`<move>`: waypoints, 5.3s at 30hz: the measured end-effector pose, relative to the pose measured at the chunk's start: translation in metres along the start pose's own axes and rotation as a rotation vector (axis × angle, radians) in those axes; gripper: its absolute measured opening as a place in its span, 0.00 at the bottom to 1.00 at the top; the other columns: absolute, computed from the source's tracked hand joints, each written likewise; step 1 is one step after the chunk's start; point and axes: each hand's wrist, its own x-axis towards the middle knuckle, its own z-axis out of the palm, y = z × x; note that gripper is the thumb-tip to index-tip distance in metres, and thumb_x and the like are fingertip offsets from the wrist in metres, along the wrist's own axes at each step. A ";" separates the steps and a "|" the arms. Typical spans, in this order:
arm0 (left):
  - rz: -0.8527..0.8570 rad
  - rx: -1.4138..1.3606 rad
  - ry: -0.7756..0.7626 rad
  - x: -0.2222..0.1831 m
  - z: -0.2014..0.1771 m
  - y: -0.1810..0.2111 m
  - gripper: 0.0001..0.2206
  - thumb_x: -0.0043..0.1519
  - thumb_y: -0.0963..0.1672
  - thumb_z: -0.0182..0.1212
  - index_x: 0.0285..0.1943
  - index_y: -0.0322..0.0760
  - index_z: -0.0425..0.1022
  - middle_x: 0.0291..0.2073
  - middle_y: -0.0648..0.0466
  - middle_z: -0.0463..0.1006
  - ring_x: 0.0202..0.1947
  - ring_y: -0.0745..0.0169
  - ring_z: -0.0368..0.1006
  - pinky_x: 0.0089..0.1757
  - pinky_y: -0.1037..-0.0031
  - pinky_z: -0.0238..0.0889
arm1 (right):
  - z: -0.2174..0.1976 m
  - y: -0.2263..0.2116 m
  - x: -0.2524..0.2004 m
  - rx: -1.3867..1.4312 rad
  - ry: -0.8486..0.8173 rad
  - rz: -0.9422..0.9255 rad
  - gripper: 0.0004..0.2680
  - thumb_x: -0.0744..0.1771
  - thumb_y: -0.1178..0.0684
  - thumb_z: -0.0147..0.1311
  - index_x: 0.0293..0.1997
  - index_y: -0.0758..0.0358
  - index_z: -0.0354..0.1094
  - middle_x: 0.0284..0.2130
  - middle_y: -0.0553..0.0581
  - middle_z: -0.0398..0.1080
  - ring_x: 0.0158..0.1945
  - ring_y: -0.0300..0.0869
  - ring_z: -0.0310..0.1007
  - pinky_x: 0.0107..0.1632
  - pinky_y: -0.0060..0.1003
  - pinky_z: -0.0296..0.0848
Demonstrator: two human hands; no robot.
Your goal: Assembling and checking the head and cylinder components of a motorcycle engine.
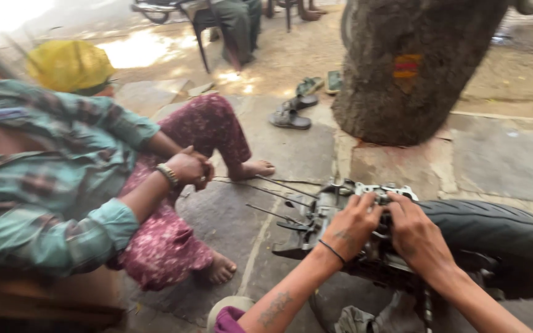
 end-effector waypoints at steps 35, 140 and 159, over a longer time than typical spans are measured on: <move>0.050 0.123 0.102 0.002 0.000 0.005 0.20 0.58 0.35 0.57 0.59 0.11 0.71 0.68 0.29 0.66 0.52 0.43 0.74 0.45 0.68 0.76 | 0.009 0.002 0.002 -0.069 -0.063 0.073 0.12 0.64 0.60 0.51 0.53 0.68 0.66 0.57 0.61 0.65 0.56 0.53 0.72 0.55 0.45 0.77; -0.029 0.101 -0.124 -0.001 0.023 -0.021 0.19 0.55 0.35 0.59 0.57 0.24 0.67 0.67 0.44 0.63 0.54 0.48 0.73 0.47 0.67 0.76 | -0.014 -0.031 0.008 0.114 0.102 0.059 0.21 0.62 0.67 0.51 0.64 0.76 0.63 0.52 0.69 0.64 0.49 0.59 0.69 0.39 0.43 0.79; -0.029 -0.055 0.005 -0.005 -0.003 -0.012 0.21 0.52 0.34 0.59 0.57 0.27 0.73 0.65 0.39 0.67 0.58 0.40 0.69 0.56 0.59 0.67 | 0.011 -0.002 0.001 -0.064 0.079 -0.095 0.15 0.63 0.65 0.52 0.56 0.66 0.70 0.55 0.68 0.68 0.57 0.56 0.69 0.60 0.46 0.72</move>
